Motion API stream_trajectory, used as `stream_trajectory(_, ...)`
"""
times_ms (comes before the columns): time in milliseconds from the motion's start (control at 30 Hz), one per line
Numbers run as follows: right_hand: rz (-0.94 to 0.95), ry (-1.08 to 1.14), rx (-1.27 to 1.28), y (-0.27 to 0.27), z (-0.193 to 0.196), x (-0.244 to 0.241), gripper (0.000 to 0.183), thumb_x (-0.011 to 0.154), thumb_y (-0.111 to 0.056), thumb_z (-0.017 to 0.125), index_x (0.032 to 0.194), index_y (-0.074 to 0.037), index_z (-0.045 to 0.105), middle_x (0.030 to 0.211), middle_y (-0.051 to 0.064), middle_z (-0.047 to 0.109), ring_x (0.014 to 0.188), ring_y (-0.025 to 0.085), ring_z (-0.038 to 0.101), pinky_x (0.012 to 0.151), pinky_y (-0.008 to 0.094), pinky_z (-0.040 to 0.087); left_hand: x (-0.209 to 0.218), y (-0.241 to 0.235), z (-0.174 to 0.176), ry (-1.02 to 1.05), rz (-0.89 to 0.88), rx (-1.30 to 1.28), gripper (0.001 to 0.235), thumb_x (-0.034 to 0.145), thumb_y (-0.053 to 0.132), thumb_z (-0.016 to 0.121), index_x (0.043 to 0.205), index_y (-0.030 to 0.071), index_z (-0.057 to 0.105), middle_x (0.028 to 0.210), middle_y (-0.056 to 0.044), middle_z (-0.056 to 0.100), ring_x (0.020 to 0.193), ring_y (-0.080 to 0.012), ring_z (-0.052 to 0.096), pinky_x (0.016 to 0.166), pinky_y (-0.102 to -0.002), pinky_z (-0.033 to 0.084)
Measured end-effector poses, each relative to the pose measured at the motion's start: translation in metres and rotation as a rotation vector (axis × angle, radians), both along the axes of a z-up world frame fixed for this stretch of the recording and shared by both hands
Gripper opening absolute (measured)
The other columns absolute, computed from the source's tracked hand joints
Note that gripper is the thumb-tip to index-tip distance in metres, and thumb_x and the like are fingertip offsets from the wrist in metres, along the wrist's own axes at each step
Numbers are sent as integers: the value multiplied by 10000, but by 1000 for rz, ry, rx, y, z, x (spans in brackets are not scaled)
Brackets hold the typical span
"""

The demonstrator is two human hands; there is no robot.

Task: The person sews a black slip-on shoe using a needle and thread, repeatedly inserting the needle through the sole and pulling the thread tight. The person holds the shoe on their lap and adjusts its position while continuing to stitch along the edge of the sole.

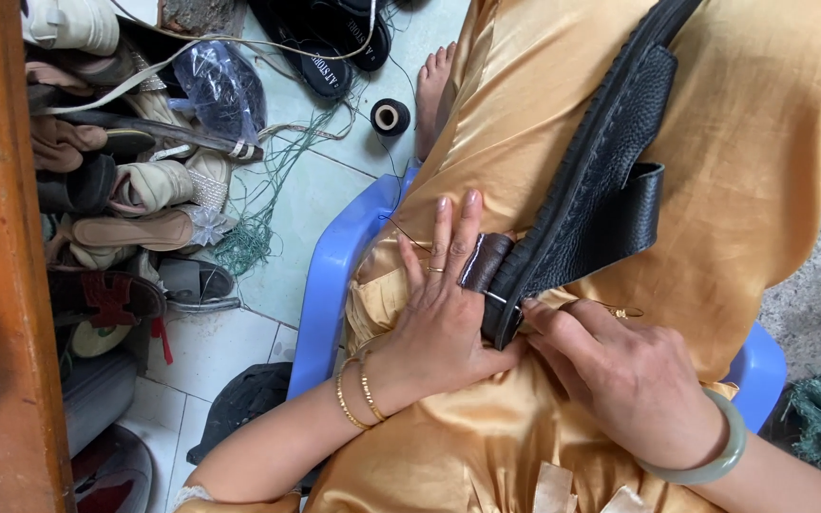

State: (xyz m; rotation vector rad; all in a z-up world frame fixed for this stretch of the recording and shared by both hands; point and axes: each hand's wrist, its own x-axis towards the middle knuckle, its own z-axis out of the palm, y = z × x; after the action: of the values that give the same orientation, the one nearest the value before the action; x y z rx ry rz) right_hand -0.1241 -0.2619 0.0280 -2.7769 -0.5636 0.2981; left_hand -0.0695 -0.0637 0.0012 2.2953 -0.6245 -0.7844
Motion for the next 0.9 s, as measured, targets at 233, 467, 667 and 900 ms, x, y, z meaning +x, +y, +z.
stream_trajectory(233,-85,59,193,-6,3,-6,228,928,-345,607,1030,-141,609,933,-33,652,711,130,658,522,287,477,17,47,-10,-302,-47,-305,273,866,398,647,865,131,588,1367,-130,534,979,-269,505,848,-444,371)
stream_trajectory(467,-185,73,219,-1,-3,-13,328,907,-280,676,1137,-83,550,775,8,644,572,146,633,470,339,458,32,49,69,1035,71,-645,312,810,187,762,1087,71,676,943,-56,745,875,-99,720,824,-224,615)
stream_trajectory(667,-82,-137,233,-2,0,-10,427,929,-231,703,1293,-39,593,787,-9,584,572,119,547,492,296,449,17,29,18,559,239,-475,282,913,43,645,1177,51,547,739,-10,606,601,-96,569,551,-218,517)
stream_trajectory(900,90,-47,-139,-29,7,-14,560,928,-449,572,1445,-250,492,701,-42,467,514,116,519,380,332,412,-2,7,21,464,353,-85,431,663,341,898,827,166,539,674,65,520,559,-67,490,580,-225,490)
